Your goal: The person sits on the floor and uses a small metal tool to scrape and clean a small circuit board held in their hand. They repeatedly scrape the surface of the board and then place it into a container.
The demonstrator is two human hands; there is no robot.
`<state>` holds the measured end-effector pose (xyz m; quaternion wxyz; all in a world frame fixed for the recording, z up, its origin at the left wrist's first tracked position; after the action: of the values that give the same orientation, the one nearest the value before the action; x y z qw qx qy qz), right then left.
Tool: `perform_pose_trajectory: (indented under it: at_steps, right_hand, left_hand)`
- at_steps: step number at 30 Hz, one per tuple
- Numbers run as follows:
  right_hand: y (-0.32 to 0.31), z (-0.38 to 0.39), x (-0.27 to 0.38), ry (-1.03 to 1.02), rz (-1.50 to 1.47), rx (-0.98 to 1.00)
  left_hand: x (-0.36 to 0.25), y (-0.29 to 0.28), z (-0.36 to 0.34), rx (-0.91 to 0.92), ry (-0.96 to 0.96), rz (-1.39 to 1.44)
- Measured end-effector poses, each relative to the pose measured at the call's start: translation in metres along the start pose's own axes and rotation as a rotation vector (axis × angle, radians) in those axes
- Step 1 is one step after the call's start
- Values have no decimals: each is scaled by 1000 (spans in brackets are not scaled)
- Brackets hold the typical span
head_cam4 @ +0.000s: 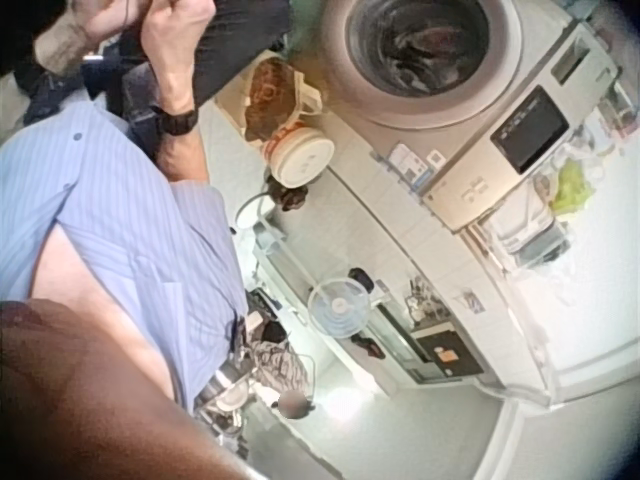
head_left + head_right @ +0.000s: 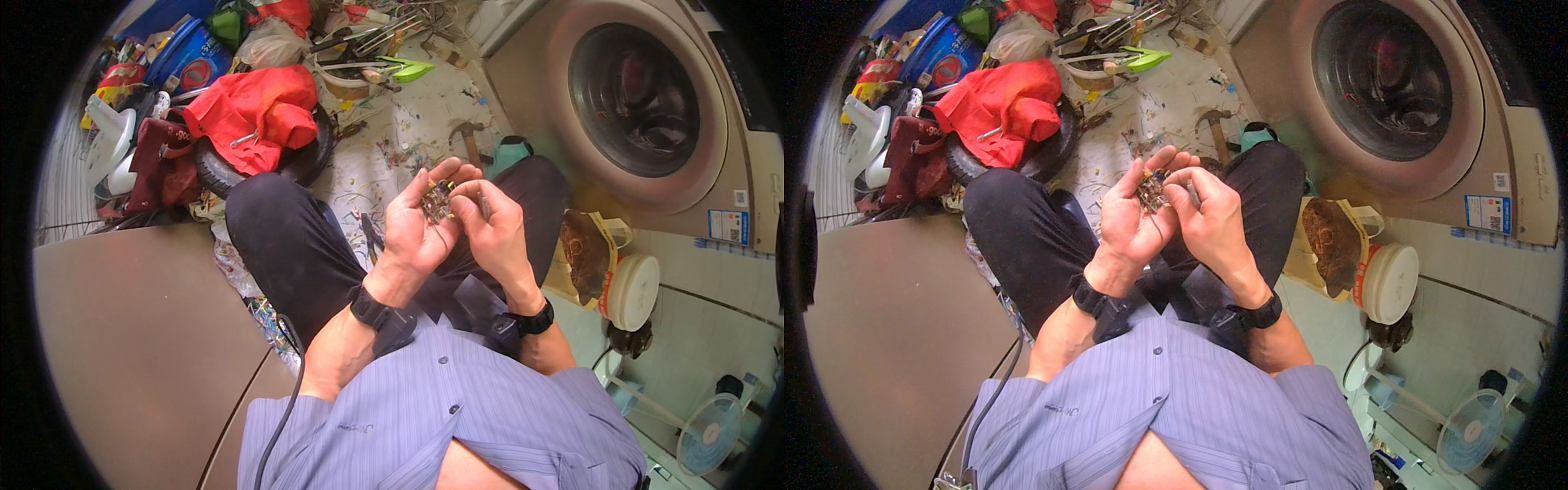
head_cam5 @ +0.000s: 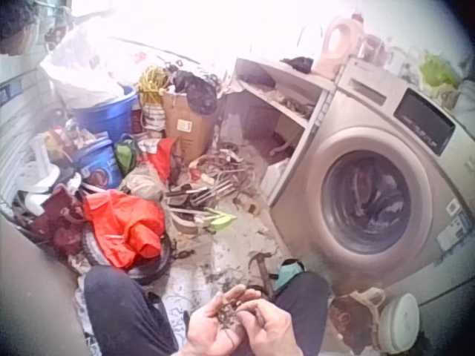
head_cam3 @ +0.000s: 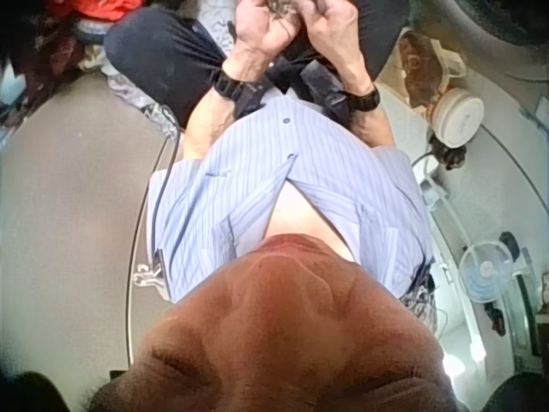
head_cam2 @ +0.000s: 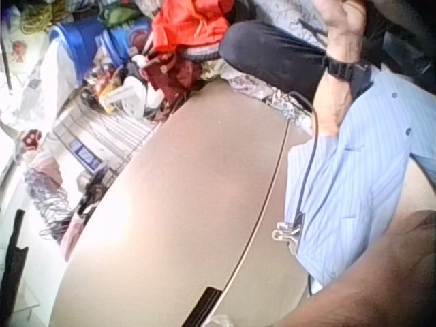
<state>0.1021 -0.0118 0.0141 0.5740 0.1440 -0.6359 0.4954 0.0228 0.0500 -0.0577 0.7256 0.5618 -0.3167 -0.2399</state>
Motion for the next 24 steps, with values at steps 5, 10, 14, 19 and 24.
perform_pose_trajectory:
  at_steps: [5,10,14,19,24]
  right_hand:
    - [1,-1,-10,221,-414,135]
    - [-4,-6,-14,325,-707,235]
    - [-4,-6,-18,415,-762,286]
    - [-2,-6,-27,441,-833,330]
    - [-2,-5,-31,400,-843,370]
  left_hand:
    - [1,0,0,-9,13,9]
    - [1,1,0,-12,23,13]
    - [1,-1,0,-53,14,-33]
    - [0,0,1,-47,16,-26]
    - [1,-3,0,-39,8,-1]
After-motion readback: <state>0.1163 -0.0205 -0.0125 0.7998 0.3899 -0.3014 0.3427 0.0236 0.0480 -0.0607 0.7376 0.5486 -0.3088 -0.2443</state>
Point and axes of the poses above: each hand's wrist, its own z-axis away from the middle knuckle, its own y-axis out of the palm, x = y × z, the point moved 5 cm from there along -z, towards the middle knuckle, and after that the axes turned 13 degrees about y, right-handed, at the moved point
